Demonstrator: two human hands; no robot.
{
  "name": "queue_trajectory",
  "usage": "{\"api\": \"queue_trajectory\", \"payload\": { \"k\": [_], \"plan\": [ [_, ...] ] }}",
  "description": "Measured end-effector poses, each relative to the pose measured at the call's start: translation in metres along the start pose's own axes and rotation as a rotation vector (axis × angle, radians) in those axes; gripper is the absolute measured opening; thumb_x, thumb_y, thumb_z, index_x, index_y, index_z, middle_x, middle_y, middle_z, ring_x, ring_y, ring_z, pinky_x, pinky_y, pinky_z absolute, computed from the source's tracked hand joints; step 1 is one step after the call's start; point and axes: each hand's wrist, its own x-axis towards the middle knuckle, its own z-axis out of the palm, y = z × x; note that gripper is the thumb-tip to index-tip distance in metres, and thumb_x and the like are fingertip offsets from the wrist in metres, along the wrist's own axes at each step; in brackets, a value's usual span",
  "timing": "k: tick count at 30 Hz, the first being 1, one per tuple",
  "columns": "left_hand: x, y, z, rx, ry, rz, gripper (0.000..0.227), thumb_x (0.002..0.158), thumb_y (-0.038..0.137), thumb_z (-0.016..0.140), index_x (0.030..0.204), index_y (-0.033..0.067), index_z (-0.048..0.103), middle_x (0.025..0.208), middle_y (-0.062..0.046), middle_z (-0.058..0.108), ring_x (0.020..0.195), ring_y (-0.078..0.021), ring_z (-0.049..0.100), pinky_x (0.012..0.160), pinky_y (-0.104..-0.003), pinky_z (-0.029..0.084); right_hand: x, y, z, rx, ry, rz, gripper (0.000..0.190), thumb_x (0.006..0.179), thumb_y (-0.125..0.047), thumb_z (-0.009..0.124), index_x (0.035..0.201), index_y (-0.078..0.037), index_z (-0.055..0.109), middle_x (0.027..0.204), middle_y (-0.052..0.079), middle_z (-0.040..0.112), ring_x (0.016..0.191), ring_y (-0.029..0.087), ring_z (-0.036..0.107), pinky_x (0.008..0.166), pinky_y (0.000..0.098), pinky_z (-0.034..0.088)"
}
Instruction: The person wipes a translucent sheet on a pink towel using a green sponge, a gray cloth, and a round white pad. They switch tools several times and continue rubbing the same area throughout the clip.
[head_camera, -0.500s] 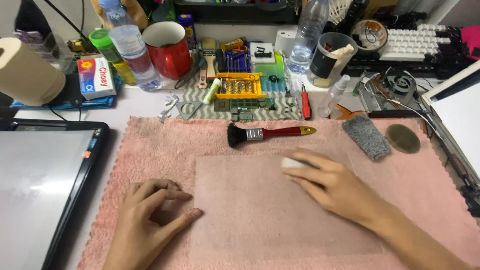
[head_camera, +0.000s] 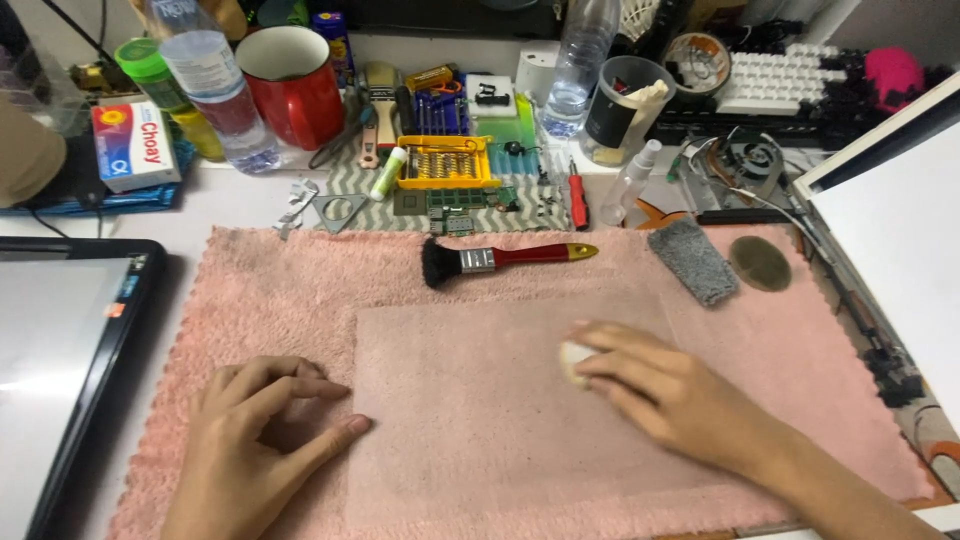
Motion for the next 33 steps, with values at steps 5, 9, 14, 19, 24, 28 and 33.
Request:
{"api": "queue_trajectory", "payload": {
  "k": [5,9,14,19,24,28,33],
  "plan": [
    [-0.002,-0.005,0.004,0.033,0.006,0.003,0.035,0.071,0.055,0.101,0.101,0.0374,0.096,0.119,0.013,0.083,0.114,-0.0175,0.069,0.110,-0.043,0.043,0.015,-0.002,0.004,-0.051,0.030,0.267,0.044,0.110,-0.017,0.067,0.153,-0.013,0.070,0.157,0.017,0.073,0.139,0.032,0.073,0.122,0.0474,0.059],
    [-0.002,-0.017,0.010,0.034,0.043,0.043,0.038,0.067,0.056,0.104,0.099,0.0372,0.097,0.116,0.014,0.082,0.115,-0.0166,0.072,0.110,-0.045,0.044,-0.010,-0.003,0.004,-0.042,-0.021,0.142,0.042,0.116,-0.018,0.058,0.156,-0.013,0.069,0.165,0.014,0.070,0.154,0.034,0.063,0.132,0.0504,0.052],
    [0.002,-0.002,0.001,0.013,-0.016,-0.022,0.036,0.070,0.057,0.101,0.099,0.0350,0.098,0.118,0.013,0.085,0.120,-0.0172,0.071,0.113,-0.045,0.041,0.002,0.008,0.002,-0.053,0.055,0.409,0.042,0.117,-0.029,0.058,0.154,-0.016,0.073,0.163,0.012,0.071,0.150,0.031,0.064,0.130,0.0551,0.050],
    [0.003,0.003,0.000,-0.018,0.043,0.037,0.033,0.072,0.053,0.102,0.097,0.0319,0.095,0.113,0.009,0.085,0.113,-0.0148,0.074,0.108,-0.040,0.045,-0.012,-0.004,-0.008,0.085,0.032,0.251,0.044,0.111,-0.017,0.066,0.154,-0.015,0.075,0.166,0.013,0.070,0.161,0.032,0.059,0.137,0.0496,0.040],
    [0.002,0.007,-0.003,-0.077,0.013,0.004,0.031,0.076,0.052,0.102,0.097,0.0307,0.096,0.115,0.010,0.084,0.115,-0.0180,0.070,0.106,-0.041,0.043,-0.007,0.028,0.003,-0.088,0.067,0.468,0.043,0.111,-0.027,0.066,0.153,-0.017,0.075,0.165,0.012,0.069,0.157,0.029,0.058,0.137,0.0577,0.038],
    [0.002,0.011,-0.005,-0.077,0.032,0.003,0.031,0.075,0.052,0.103,0.095,0.0298,0.096,0.113,0.010,0.085,0.115,-0.0179,0.071,0.107,-0.041,0.044,-0.013,-0.006,-0.003,0.054,0.098,0.399,0.045,0.107,-0.029,0.070,0.149,-0.017,0.081,0.164,0.010,0.074,0.162,0.028,0.058,0.134,0.0464,0.041],
    [0.005,0.023,-0.014,-0.093,-0.116,-0.197,0.036,0.077,0.058,0.101,0.101,0.0325,0.098,0.122,0.013,0.085,0.124,-0.0183,0.065,0.108,-0.044,0.044,-0.024,0.011,-0.003,-0.037,0.139,0.512,0.053,0.101,-0.029,0.075,0.152,-0.015,0.076,0.167,0.002,0.071,0.158,0.020,0.061,0.135,0.0405,0.040]
  ]
}}
